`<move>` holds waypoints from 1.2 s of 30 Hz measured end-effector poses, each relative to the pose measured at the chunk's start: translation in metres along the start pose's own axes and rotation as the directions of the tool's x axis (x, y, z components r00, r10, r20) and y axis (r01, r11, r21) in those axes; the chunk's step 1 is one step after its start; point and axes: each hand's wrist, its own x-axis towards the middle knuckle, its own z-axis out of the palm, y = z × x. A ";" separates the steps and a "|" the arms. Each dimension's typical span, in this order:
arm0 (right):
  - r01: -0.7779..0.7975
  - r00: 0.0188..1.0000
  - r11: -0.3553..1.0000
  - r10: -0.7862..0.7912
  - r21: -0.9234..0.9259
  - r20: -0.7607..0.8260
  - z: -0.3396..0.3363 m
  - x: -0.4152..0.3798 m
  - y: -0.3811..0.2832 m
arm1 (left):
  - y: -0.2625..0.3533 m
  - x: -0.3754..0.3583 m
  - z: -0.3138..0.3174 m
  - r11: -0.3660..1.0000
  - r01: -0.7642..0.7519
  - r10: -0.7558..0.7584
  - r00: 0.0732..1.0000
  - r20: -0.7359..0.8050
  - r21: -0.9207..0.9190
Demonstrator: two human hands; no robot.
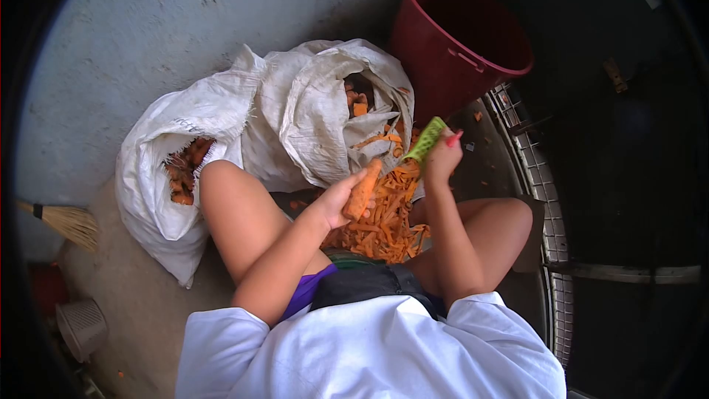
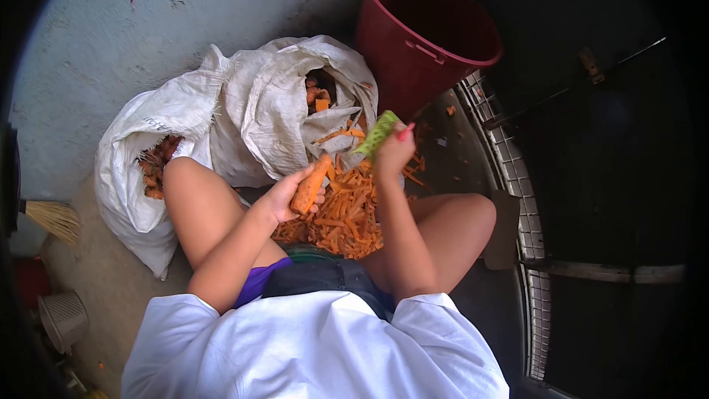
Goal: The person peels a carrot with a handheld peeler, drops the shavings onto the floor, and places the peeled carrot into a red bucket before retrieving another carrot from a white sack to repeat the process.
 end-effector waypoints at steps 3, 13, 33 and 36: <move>0.000 0.986 0.999 -0.007 0.044 0.168 0.029 -0.051 -0.023 | 0.001 0.009 -0.008 0.993 -0.003 0.012 0.997 0.078 -0.116; 0.262 0.962 0.920 -0.228 -0.292 0.147 0.033 -0.056 -0.014 | -0.003 0.004 -0.005 0.998 0.022 -0.022 1.000 0.004 0.057; 0.275 0.949 0.910 -0.205 -0.311 0.239 0.032 -0.078 -0.015 | -0.001 0.004 0.000 0.981 -0.054 0.051 0.998 0.022 0.187; 0.141 0.989 0.956 -0.126 -0.257 0.072 0.022 -0.033 -0.005 | -0.005 0.000 0.000 0.972 0.048 -0.048 0.999 -0.009 0.229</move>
